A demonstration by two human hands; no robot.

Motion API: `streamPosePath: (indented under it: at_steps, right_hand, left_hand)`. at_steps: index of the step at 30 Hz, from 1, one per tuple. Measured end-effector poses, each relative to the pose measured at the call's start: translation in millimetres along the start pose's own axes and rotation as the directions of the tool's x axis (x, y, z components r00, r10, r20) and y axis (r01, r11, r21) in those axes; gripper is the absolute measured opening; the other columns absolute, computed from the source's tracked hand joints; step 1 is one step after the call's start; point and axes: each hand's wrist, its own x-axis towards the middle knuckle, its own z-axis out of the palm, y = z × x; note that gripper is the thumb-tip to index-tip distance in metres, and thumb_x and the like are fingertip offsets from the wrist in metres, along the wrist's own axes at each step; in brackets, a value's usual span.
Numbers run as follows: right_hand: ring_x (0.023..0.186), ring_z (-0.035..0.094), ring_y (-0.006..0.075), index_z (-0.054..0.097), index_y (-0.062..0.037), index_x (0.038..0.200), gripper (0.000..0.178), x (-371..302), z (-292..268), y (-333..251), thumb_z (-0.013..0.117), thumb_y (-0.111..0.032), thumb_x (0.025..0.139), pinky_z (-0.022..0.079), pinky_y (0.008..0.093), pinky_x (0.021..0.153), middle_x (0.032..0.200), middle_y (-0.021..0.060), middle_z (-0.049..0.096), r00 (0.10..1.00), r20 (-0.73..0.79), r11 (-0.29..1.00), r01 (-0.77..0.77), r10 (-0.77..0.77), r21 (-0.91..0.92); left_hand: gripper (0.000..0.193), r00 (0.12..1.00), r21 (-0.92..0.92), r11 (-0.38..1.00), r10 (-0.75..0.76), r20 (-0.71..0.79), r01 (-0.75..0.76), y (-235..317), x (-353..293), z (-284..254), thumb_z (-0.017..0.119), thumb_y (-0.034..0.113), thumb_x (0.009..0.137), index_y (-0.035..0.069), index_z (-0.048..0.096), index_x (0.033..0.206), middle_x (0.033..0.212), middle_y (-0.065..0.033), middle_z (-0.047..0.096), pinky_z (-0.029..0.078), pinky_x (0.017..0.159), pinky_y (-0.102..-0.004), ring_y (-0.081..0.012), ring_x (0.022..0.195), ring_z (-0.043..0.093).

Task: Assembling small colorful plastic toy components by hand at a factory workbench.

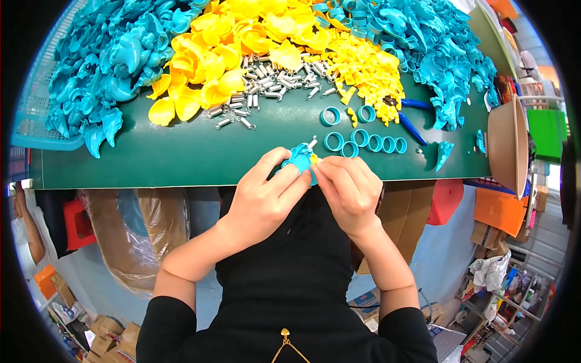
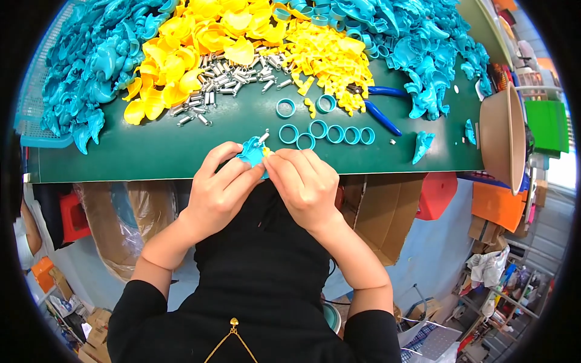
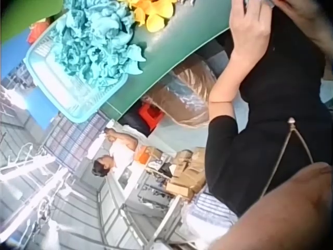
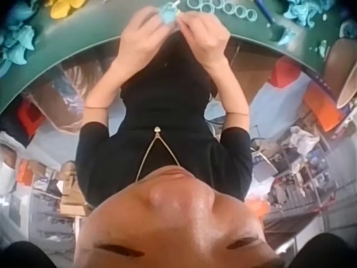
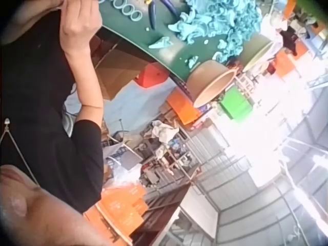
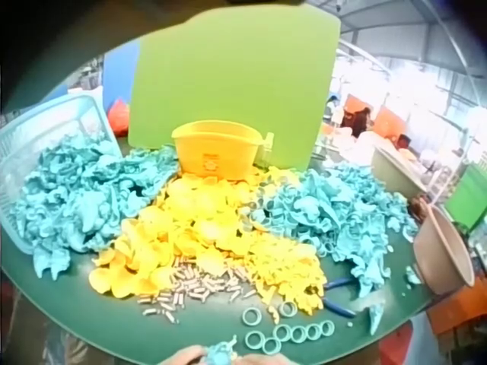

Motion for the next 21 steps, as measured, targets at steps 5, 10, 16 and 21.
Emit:
streamPosePath:
  at_steps: [5, 10, 16, 21]
  right_hand:
    - [0.097, 0.050, 0.0253, 0.075, -0.0093, 0.103, 0.024, -13, -11, -17, 0.076, -0.009, 0.080, 0.043, 0.0361, 0.085, 0.104, 0.0061, 0.063, 0.986, 0.100, 0.983, -0.122, 0.136, -0.137]
    - [0.087, 0.053, 0.0237, 0.075, -0.0049, 0.089, 0.009, 42, -34, -2, 0.073, -0.013, 0.086, 0.043, 0.0351, 0.079, 0.090, 0.0059, 0.060, 0.962, 0.219, 0.986, -0.165, 0.166, -0.021]
    - [0.082, 0.060, 0.0298, 0.070, -0.0040, 0.082, 0.023, 140, 30, 33, 0.074, -0.026, 0.085, 0.048, 0.0411, 0.076, 0.084, 0.0105, 0.066, 0.971, 0.117, 0.953, -0.172, 0.206, -0.250]
    - [0.082, 0.065, 0.0252, 0.068, -0.0036, 0.082, 0.019, 142, 40, 41, 0.076, -0.021, 0.081, 0.052, 0.0385, 0.075, 0.081, 0.0090, 0.068, 0.976, 0.022, 0.966, -0.209, 0.215, -0.152]
  left_hand:
    - [0.026, 0.998, -0.046, 0.997, -0.061, 0.030, 0.062, 1, 0, -5, 0.075, 0.004, 0.070, 0.004, 0.072, 0.096, 0.088, -0.0059, 0.062, 0.054, 0.084, -0.0427, -0.0312, 0.100, 0.061]
    - [0.027, 0.997, 0.158, 0.984, 0.076, 0.024, -0.079, -2, -3, -17, 0.073, 0.008, 0.069, 0.009, 0.073, 0.096, 0.095, -0.0049, 0.065, 0.050, 0.081, -0.0420, -0.0275, 0.103, 0.057]
    - [0.025, 1.000, 0.256, 0.967, 0.006, -0.003, -0.005, 0, -17, -14, 0.075, 0.015, 0.070, 0.009, 0.068, 0.093, 0.105, -0.0054, 0.064, 0.049, 0.078, -0.0377, -0.0270, 0.104, 0.055]
    - [0.027, 0.993, 0.137, 0.985, -0.091, -0.079, 0.101, -5, -13, -3, 0.078, 0.016, 0.068, 0.006, 0.068, 0.091, 0.104, -0.0056, 0.065, 0.053, 0.085, -0.0397, -0.0321, 0.110, 0.057]
